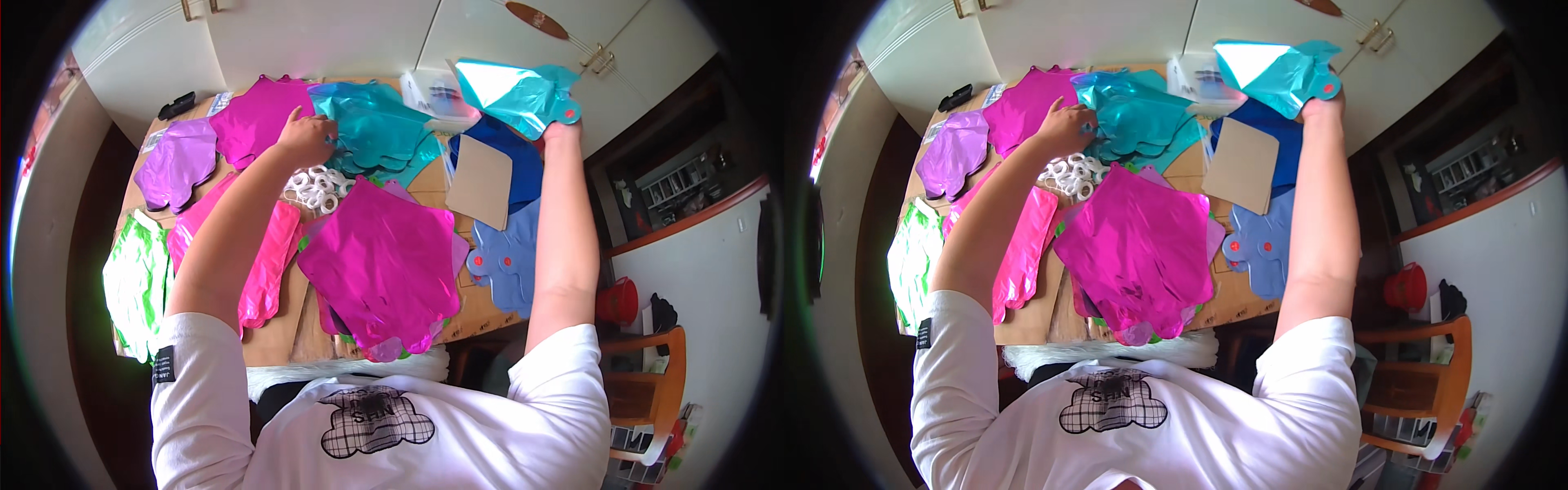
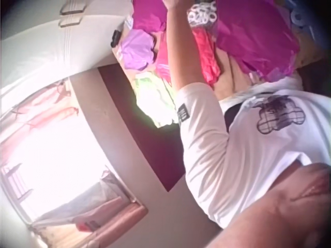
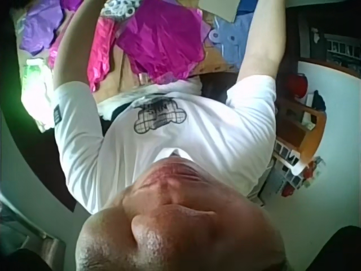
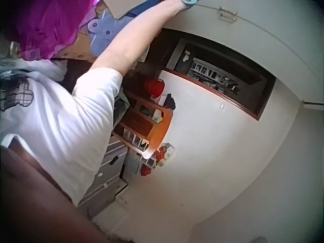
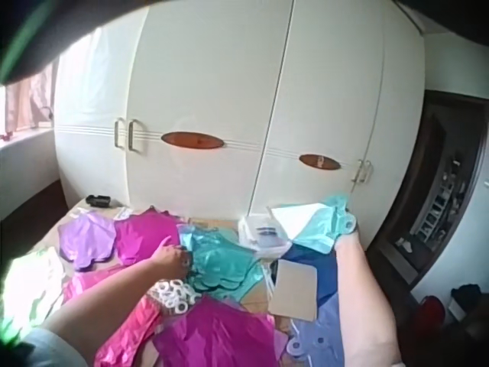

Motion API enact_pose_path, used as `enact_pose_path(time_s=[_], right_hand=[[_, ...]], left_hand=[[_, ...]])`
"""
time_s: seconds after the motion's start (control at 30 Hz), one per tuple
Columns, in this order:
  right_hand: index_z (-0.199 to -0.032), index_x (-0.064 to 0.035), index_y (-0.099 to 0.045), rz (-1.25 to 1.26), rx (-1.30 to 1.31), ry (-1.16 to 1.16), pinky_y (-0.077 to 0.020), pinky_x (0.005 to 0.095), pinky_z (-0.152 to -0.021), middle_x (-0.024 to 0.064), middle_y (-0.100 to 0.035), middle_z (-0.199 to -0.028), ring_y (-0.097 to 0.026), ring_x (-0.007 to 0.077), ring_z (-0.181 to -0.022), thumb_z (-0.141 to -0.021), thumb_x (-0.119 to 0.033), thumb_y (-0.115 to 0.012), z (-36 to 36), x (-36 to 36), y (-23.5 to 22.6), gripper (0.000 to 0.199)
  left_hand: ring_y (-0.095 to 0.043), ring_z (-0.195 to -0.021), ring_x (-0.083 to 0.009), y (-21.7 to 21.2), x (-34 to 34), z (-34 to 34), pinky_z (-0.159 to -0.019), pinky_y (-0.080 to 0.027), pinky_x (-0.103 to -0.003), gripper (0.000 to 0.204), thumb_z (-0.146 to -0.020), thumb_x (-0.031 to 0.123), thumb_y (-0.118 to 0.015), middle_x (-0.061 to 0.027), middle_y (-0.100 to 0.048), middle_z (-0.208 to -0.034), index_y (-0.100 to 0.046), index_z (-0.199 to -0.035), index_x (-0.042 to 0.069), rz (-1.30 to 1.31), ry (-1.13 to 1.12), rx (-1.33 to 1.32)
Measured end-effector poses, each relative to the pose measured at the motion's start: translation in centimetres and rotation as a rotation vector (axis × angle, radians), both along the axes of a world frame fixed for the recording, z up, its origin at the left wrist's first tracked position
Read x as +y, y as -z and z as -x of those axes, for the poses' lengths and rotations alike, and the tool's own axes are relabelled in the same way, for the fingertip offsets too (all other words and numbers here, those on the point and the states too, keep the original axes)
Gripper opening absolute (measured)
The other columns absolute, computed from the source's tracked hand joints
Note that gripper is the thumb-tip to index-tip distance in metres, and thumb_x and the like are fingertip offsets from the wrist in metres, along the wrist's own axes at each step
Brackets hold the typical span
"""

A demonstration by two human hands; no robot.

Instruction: Folding and stacking various colorful plastic bags on a cardboard box.

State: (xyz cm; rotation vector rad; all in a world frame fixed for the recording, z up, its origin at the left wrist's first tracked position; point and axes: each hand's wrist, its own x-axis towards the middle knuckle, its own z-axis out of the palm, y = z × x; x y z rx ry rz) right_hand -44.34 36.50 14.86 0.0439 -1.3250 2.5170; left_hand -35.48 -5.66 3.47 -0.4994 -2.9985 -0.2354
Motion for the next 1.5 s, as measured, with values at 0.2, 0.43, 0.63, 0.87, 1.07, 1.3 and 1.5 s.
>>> enact_pose_path(time_s=[0.2, 0.43, 0.63, 0.87, 1.07, 1.3, 1.5], right_hand=[[-0.106, -0.0017, -0.061, -0.139, 0.089, -0.171, -0.0518, 0.0352, -0.084, 0.0096, -0.066, -0.101, -0.064, 0.0216, -0.092, -0.093, -0.022, -0.056, -9.9, -0.3, -2.6, 0.025], [-0.082, -0.003, -0.062, -0.974, 0.395, -0.535, -0.0453, 0.029, -0.062, 0.0038, -0.062, -0.08, -0.058, 0.0133, -0.069, -0.085, -0.008, -0.062, -24.2, -9.6, 3.4, 0.006], [-0.077, -0.0028, -0.062, -1.266, 0.547, -0.559, -0.0488, 0.038, -0.06, 0.0111, -0.058, -0.078, -0.06, 0.029, -0.067, -0.08, -0.009, -0.065, -28.9, -14.6, 10.1, 0.008], [-0.078, -0.0036, -0.061, -1.521, 0.625, -0.532, -0.0498, 0.0405, -0.062, 0.01, -0.056, -0.082, -0.06, 0.0305, -0.071, -0.081, -0.011, -0.064, -30.3, -15.8, 11.6, 0.009], [-0.078, -0.0035, -0.061, -1.591, 0.587, -0.469, -0.0502, 0.0415, -0.065, 0.0116, -0.057, -0.083, -0.061, 0.0319, -0.073, -0.081, -0.013, -0.064, -31.4, -16.4, 12.0, 0.011], [-0.077, -0.0002, -0.063, -1.395, 0.322, -0.304, -0.0486, 0.0329, -0.061, 0.009, -0.061, -0.075, -0.06, 0.0198, -0.065, -0.082, -0.015, -0.067, -27.0, -11.0, 9.0, 0.017], [-0.09, -0.0038, -0.063, -1.081, -0.468, -0.071, -0.0473, 0.0277, -0.053, 0.0036, -0.062, -0.077, -0.057, 0.0115, -0.067, -0.08, -0.022, -0.07, -18.2, 0.9, 6.9, 0.022]], left_hand=[[-0.057, -0.112, -0.0231, 0.1, 0.4, 0.8, -0.112, -0.021, -0.054, 0.023, -0.08, 0.027, -0.062, -0.0033, -0.063, -0.107, -0.064, -0.1, 0.016, 0.041, -0.052, -0.013], [-0.057, -0.112, -0.0266, -0.3, 0.4, 0.2, -0.113, -0.019, -0.053, 0.024, -0.082, 0.031, -0.061, -0.0063, -0.063, -0.11, -0.065, -0.101, 0.017, -0.017, -0.074, -0.001], [-0.063, -0.088, -0.0274, -2.5, 0.1, -4.3, -0.085, -0.048, -0.04, 0.022, -0.084, 0.022, -0.063, -0.0114, -0.064, -0.1, -0.067, -0.1, 0.008, -0.371, -0.032, 0.29], [-0.061, -0.095, -0.0323, -7.3, 4.1, -16.4, -0.083, -0.049, -0.04, 0.017, -0.08, 0.008, -0.067, -0.0141, -0.062, -0.1, -0.063, -0.096, 0.002, -0.434, 0.331, 0.3], [-0.058, -0.105, -0.0303, -5.1, 5.7, -21.2, -0.093, -0.043, -0.042, 0.029, -0.078, 0.015, -0.071, -0.0116, -0.061, -0.111, -0.063, -0.104, 0.006, -0.296, 0.395, 0.19], [-0.056, -0.105, -0.03, -0.6, 4.6, -22.7, -0.096, -0.04, -0.042, 0.037, -0.074, 0.02, -0.073, -0.0114, -0.059, -0.112, -0.063, -0.107, 0.007, -0.22, 0.384, 0.059], [-0.053, -0.106, -0.0294, -1.1, 5.9, -22.4, -0.096, -0.038, -0.043, 0.031, -0.075, 0.024, -0.073, -0.0089, -0.058, -0.11, -0.064, -0.1, 0.008, -0.268, 0.377, 0.089]])
